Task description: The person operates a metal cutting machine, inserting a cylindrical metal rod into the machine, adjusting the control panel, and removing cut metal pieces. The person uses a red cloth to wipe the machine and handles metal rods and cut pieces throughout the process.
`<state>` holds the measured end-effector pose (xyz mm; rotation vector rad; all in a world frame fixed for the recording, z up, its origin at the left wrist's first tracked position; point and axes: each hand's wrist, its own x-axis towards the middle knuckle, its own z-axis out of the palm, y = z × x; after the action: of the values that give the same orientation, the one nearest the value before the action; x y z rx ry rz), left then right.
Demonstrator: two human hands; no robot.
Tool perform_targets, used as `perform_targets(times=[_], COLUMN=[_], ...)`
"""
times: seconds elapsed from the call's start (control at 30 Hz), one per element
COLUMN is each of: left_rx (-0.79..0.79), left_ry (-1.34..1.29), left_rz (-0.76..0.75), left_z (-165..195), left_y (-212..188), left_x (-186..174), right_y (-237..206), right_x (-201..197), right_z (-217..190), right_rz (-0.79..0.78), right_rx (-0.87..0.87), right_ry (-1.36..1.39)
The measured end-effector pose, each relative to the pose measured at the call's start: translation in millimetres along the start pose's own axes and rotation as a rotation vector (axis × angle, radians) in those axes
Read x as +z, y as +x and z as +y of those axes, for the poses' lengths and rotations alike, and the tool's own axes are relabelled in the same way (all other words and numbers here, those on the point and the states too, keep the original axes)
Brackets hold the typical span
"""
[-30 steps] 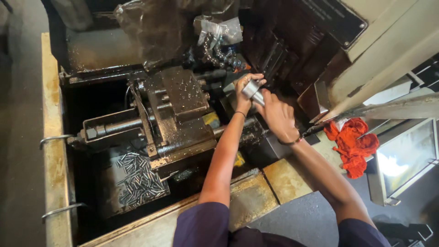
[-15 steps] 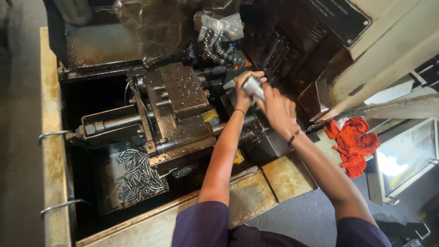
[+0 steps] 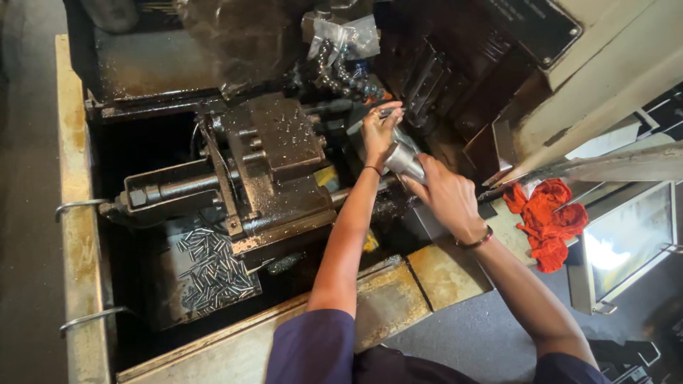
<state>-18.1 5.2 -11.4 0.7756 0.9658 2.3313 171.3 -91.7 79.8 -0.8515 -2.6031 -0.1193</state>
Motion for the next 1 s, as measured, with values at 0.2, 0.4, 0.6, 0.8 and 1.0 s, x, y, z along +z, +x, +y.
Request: perform_targets(times=[0.2,0.4,0.6,0.8,1.0], left_rx=[-0.005,0.101,0.096,0.107,0.083], left_ry=[-0.011,0.107,0.364,0.443,0.127], left_rz=[-0.045,-0.058,-0.043,-0.050,-0.061], left_z=[-0.8,-4.0,-1.4,-0.6,-4.5], left_y=[-1.7,-7.0,-12.4,-14.0,-9.8], left_x=[1.3,-1.3,0.6,2.9,3.2], right_y=[-11.9,-19.1,-19.6,-21.2,-25.0], right_x=[1.0,6.7,9.8,9.3,7.3], right_z=[4.4,17.6,23.3,22.5,20.8], right_rz=[-0.035,-0.027,-0.058,-0.071,-0.049], right_rx=[0.032,0.042,0.072,0.069,0.025], right_ry=[0.013,0.032,-0.004,0.004,0.032])
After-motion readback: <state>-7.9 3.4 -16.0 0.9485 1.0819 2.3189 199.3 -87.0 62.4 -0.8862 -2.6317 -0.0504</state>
